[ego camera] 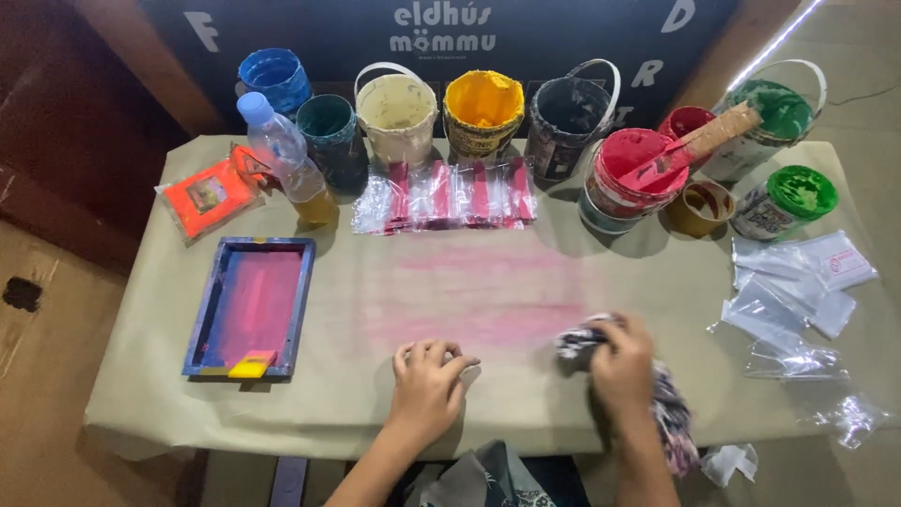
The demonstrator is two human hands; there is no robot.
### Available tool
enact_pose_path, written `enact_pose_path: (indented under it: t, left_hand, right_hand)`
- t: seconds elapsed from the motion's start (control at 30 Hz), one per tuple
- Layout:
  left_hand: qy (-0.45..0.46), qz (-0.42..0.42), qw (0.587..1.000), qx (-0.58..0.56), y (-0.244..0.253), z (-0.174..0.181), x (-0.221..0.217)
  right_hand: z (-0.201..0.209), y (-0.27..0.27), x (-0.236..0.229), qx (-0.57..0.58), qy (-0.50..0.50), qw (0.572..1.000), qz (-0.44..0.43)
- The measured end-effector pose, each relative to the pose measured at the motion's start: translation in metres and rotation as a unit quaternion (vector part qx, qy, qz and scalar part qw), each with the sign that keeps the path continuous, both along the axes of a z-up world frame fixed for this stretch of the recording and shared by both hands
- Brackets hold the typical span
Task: The person wipes a table surface and a blue paint tray using a patterned cloth. They then place a clear plastic sheet on the table and use a wooden stick to spread pink paint inside the tray.
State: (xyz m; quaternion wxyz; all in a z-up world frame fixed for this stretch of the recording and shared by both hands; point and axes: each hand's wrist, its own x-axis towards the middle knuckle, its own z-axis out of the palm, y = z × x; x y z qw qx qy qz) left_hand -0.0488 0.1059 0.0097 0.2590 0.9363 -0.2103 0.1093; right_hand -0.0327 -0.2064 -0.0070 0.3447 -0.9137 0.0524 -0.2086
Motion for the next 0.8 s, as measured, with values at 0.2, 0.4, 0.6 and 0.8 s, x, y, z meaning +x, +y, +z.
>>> enact_pose_path:
  t: [0.2,0.4,0.6,0.8]
  left_hand:
    - [0.006,-0.059,0.998,-0.029,-0.029,0.0,0.012]
    - [0.021,-0.112,0.988,-0.106,-0.06,-0.004,0.011]
    - [0.067,-0.15,0.986,-0.019,-0.075,0.004,0.0]
    - [0.046,-0.167,0.976,0.132,-0.102,-0.021,0.006]
  right_hand:
    - [-0.007,-0.014,-0.002,-0.197,-0.097,0.975,-0.026]
    - [-0.029,0.084,-0.009,-0.112,0.042,0.976,0.184]
    - [-0.008,0.047,-0.013,0.069,0.058,0.964,0.249]
    - [0.022,-0.013,-0.037,-0.138,-0.096,0.983,0.071]
